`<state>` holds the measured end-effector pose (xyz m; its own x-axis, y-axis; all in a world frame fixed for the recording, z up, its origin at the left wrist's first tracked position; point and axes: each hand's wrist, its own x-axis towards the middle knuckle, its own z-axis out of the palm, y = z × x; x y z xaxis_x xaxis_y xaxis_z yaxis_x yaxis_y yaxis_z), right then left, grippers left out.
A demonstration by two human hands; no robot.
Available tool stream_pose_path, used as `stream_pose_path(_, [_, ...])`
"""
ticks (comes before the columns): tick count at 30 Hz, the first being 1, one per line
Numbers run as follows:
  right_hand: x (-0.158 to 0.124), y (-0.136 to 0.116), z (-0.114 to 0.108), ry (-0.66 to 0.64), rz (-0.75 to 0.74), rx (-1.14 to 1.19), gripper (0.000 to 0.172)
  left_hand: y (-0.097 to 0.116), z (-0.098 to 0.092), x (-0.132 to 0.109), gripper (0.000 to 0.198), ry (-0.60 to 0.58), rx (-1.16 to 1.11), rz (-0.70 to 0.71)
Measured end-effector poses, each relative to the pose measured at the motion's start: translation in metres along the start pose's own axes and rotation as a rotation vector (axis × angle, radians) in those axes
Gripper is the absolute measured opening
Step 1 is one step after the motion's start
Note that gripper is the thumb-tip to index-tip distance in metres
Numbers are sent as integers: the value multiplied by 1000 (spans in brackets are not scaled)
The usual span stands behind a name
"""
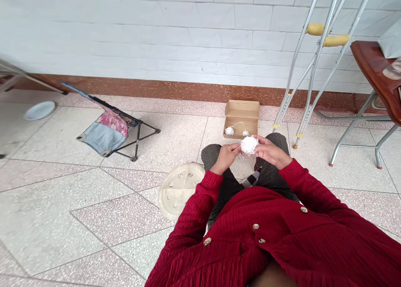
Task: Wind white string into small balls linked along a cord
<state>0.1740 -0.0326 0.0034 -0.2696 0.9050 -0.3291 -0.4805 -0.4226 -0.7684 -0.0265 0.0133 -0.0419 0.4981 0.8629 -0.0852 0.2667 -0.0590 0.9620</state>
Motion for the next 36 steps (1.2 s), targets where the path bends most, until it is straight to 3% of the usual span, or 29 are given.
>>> stream_pose_path(5, [24, -11, -11, 243, -237, -137, 45, 5, 21, -15, 45, -128, 85, 15])
stream_pose_path(9, [39, 3, -34, 491, -369, -703, 49, 18, 18, -19, 39, -154, 262, 85])
stream_pose_path(12, [38, 23, -43, 411, -360, -1034, 47, 28, 6, -15, 33, -134, 414, 155])
stream_pose_path(14, [32, 35, -42, 267, -255, -984, 46, 32, -2, -10, 29, -109, 491, 196])
stream_pose_path(18, [12, 38, -27, -20, 5, -574, 46, 38, -14, -4, 24, -69, 462, 233])
stream_pose_path(22, [-6, 26, -10, -169, 58, -284, 45, 34, -13, -5, 29, -48, 289, 177])
stream_pose_path(28, [-9, 11, 2, -39, -38, -60, 50, 14, -3, -6, 37, -16, 44, -16])
stream_pose_path(33, [2, -10, 6, 116, -206, -38, 52, 7, 7, -17, 44, -105, 105, 2])
stream_pose_path(36, [17, -16, -2, 247, -327, -178, 50, 10, 16, -25, 43, -151, 213, 23])
